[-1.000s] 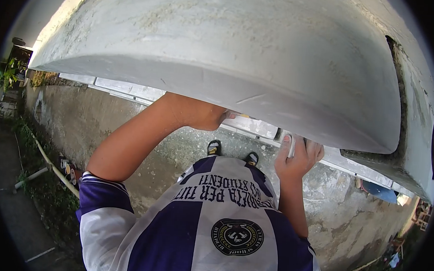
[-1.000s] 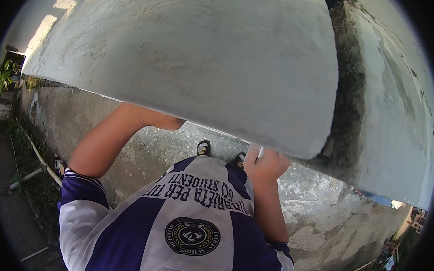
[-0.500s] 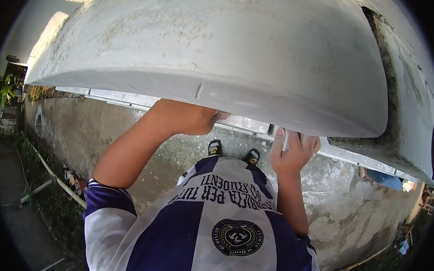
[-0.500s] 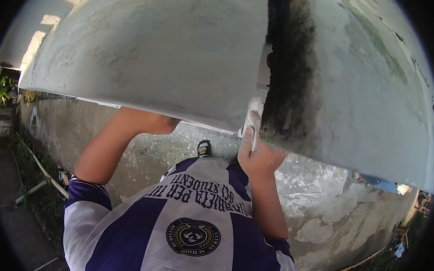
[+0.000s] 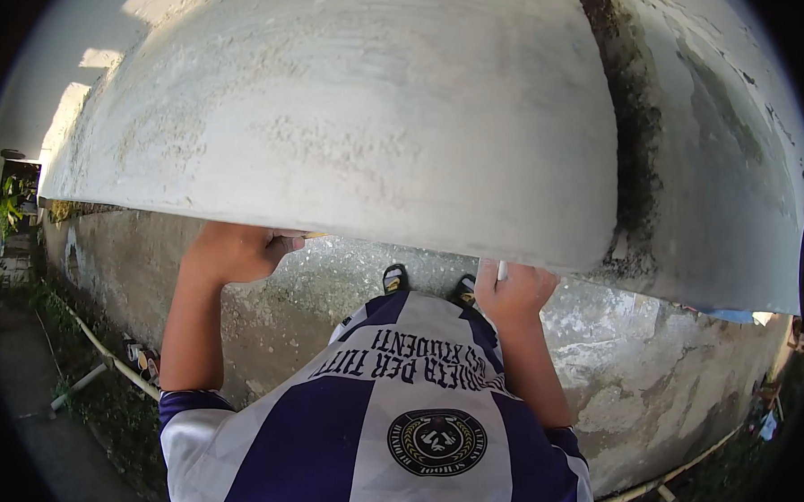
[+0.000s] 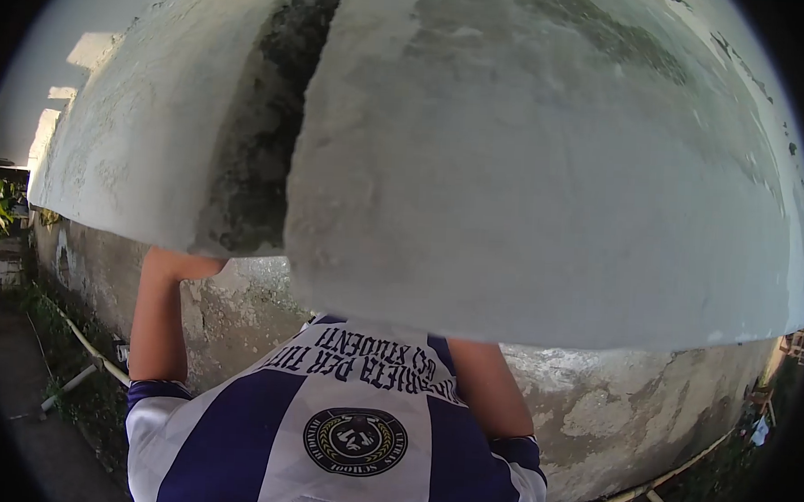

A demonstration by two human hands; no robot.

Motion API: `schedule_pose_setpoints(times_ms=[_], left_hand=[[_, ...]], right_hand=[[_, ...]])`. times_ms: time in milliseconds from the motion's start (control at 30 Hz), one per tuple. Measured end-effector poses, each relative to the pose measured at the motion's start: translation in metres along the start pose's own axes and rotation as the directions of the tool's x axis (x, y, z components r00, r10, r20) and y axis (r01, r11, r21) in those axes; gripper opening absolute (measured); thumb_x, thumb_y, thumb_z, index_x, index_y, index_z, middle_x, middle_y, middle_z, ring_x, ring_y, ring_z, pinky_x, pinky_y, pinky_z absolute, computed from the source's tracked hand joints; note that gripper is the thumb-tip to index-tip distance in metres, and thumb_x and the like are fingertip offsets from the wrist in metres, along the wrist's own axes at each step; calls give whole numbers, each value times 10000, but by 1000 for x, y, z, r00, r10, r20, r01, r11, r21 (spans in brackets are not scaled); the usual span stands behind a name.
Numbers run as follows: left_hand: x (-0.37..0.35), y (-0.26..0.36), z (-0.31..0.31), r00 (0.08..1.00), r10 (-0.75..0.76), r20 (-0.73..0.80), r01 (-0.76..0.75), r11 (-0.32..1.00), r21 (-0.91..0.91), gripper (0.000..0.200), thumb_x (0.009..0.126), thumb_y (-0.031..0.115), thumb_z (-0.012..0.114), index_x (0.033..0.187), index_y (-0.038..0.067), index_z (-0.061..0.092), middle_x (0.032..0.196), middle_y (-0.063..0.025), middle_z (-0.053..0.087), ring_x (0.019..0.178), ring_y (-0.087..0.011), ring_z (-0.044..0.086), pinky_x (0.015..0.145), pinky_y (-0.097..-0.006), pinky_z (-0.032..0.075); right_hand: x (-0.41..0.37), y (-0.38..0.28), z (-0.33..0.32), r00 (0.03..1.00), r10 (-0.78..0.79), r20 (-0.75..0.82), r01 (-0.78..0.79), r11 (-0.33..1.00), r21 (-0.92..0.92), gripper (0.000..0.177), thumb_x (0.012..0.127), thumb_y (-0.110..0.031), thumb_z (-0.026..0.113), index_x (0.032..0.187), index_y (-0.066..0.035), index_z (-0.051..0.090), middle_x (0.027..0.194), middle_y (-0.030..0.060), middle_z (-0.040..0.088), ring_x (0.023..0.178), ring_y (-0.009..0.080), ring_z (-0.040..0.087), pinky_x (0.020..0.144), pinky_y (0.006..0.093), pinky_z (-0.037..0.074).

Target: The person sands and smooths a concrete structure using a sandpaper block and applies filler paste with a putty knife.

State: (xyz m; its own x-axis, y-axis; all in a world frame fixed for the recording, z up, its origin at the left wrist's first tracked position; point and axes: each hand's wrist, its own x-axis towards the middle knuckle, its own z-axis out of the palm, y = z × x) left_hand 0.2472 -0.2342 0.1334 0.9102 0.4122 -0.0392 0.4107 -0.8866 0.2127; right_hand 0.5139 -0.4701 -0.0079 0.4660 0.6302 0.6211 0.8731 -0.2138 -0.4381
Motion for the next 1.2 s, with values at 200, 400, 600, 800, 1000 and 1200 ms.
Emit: schedule_pose_setpoints(times_ms=[200,400,600,800,1000,1200], left_hand=[[52,52,17,982,113,-154,-126,989,-81,273,885,260,714,1104,98,741,997,-157,729,940,-383,688,828,-472,539],[81,60,48,988,135,-80,-139,989,-45,261,900,261,703,1104,103,744,1008,-154,734,931,-383,692,810,-474,541],[9,-14,16,995,-61,-77,60,998,-24,348,870,300,767,1166,120,740,1141,-122,733,1098,-372,668,921,-454,529],[12,-23,18,993,-64,-99,71,995,65,347,874,290,754,1183,134,739,1149,-131,731,1112,-380,659,931,-449,525],[77,46,23,994,-2,113,9,998,-67,271,900,267,700,1125,122,741,1064,-144,737,1001,-383,680,866,-473,532],[70,58,25,1000,14,-22,-15,998,-55,283,900,271,705,1138,119,730,1047,-139,734,991,-377,683,856,-478,536]], right_hand=[[25,-29,-16,997,-73,41,77,992,-96,297,815,-217,702,1065,-73,773,1213,152,693,1105,342,638,941,439,405],[16,-16,-7,1000,-15,15,16,997,-81,301,841,-223,680,1088,-78,773,1267,147,662,1170,350,581,954,440,326],[20,-24,-13,998,-34,45,38,995,-97,306,844,-228,683,1100,-84,771,1275,136,661,1129,302,606,948,417,311],[14,-21,-10,999,8,48,-2,993,-117,274,830,-219,691,1055,-89,776,1232,136,671,1051,267,620,898,415,312],[15,-17,-9,999,-47,-13,45,991,-127,255,820,-214,696,1013,-67,774,1164,148,669,1091,330,598,939,434,326],[16,-19,-9,998,-64,-13,62,992,-113,246,830,-218,684,997,-55,761,1147,165,655,1123,376,590,1012,460,328]])
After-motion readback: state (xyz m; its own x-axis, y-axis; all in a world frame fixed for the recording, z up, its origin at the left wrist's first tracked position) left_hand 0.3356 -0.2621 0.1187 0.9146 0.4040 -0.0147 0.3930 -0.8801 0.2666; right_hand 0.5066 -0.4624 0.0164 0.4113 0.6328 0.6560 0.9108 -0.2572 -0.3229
